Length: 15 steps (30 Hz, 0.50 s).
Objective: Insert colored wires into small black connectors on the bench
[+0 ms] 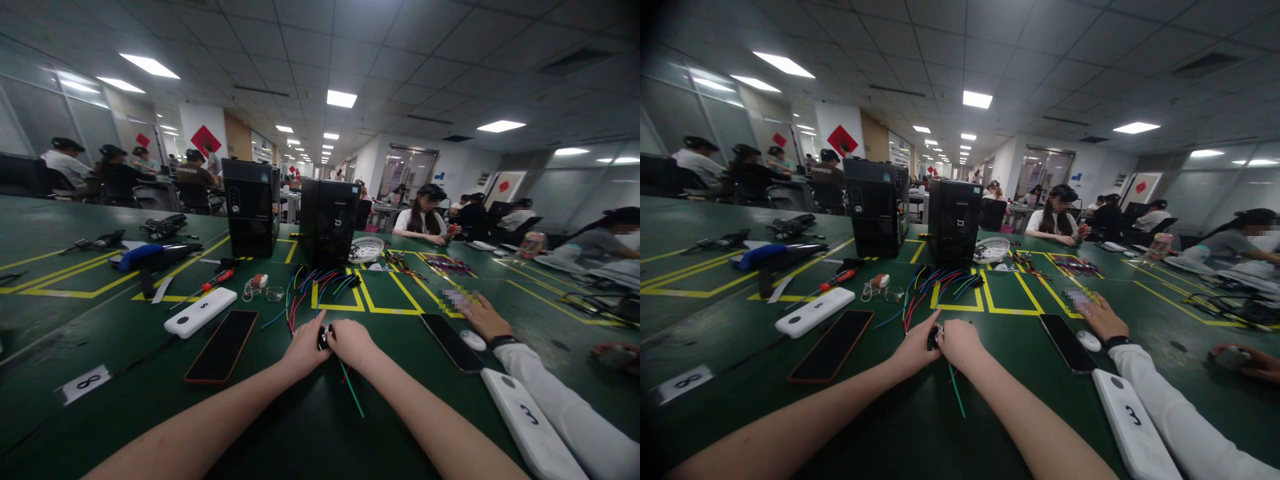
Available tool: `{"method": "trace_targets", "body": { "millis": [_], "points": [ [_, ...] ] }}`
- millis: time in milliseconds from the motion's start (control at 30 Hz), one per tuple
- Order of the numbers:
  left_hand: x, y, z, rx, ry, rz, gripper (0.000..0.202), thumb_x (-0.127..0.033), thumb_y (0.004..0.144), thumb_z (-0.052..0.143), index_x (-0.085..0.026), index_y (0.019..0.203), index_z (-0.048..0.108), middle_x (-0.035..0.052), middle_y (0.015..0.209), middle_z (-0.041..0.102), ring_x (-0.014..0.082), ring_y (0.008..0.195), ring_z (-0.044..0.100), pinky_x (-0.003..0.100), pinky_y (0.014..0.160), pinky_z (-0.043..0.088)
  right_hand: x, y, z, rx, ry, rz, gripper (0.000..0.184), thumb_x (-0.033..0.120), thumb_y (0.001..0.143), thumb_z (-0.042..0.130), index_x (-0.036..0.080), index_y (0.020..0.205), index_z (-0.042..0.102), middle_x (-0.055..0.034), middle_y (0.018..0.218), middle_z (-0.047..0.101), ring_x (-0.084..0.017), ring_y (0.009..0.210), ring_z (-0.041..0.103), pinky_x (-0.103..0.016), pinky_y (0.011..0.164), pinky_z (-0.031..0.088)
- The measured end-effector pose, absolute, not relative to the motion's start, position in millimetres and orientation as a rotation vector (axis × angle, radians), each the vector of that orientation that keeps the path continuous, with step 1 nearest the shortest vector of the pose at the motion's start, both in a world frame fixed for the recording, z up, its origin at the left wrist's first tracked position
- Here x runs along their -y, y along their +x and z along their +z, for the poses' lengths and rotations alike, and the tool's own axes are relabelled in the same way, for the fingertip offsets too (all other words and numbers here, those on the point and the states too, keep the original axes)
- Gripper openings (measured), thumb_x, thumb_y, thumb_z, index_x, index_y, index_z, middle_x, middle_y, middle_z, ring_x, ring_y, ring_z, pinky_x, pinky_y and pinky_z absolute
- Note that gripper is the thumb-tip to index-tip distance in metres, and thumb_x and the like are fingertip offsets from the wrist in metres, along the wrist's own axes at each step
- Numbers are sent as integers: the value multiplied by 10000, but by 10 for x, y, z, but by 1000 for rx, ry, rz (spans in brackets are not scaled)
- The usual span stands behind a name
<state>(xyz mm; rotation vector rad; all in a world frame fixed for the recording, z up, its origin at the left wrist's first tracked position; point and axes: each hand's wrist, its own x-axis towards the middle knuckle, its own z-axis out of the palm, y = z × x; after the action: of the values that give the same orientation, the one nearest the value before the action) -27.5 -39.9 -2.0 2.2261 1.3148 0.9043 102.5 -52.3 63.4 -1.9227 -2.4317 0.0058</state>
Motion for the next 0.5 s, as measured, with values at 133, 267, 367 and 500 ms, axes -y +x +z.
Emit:
{"method": "trace_targets", "body": {
  "millis": [133,267,367,500],
  "points": [
    [394,-284,6,-1335,2221,898,760,-248,696,570,-208,1374,230,76,1136,553,252,1057,502,374,920,357,565,990,640,2423,-1941,45,244,216,811,396,147,910,607,-108,883,659,-214,819,629,-290,704,443],
    [387,-286,18,-1343,2222,871,783,-248,679,586,-196,1374,229,89,1168,537,261,1088,486,376,934,350,587,950,587,2418,-1981,66,220,167,789,430,139,966,559,-118,887,653,-222,815,636,-288,678,456],
    [385,-284,23,-1348,2227,852,797,-211,666,585,-199,1375,222,95,1191,526,262,1113,475,380,944,343,601,899,513,2407,-2003,11,238,115,808,400,138,1009,524,-122,870,653,-222,798,641,-301,673,464],
    [387,-279,49,-1347,2241,841,799,-177,656,582,-192,1372,228,110,1239,493,268,1149,449,391,952,335,627,848,513,2469,-1959,-19,245,98,834,366,144,1023,515,-126,885,648,-215,810,637,-307,687,463]
  ]
}}
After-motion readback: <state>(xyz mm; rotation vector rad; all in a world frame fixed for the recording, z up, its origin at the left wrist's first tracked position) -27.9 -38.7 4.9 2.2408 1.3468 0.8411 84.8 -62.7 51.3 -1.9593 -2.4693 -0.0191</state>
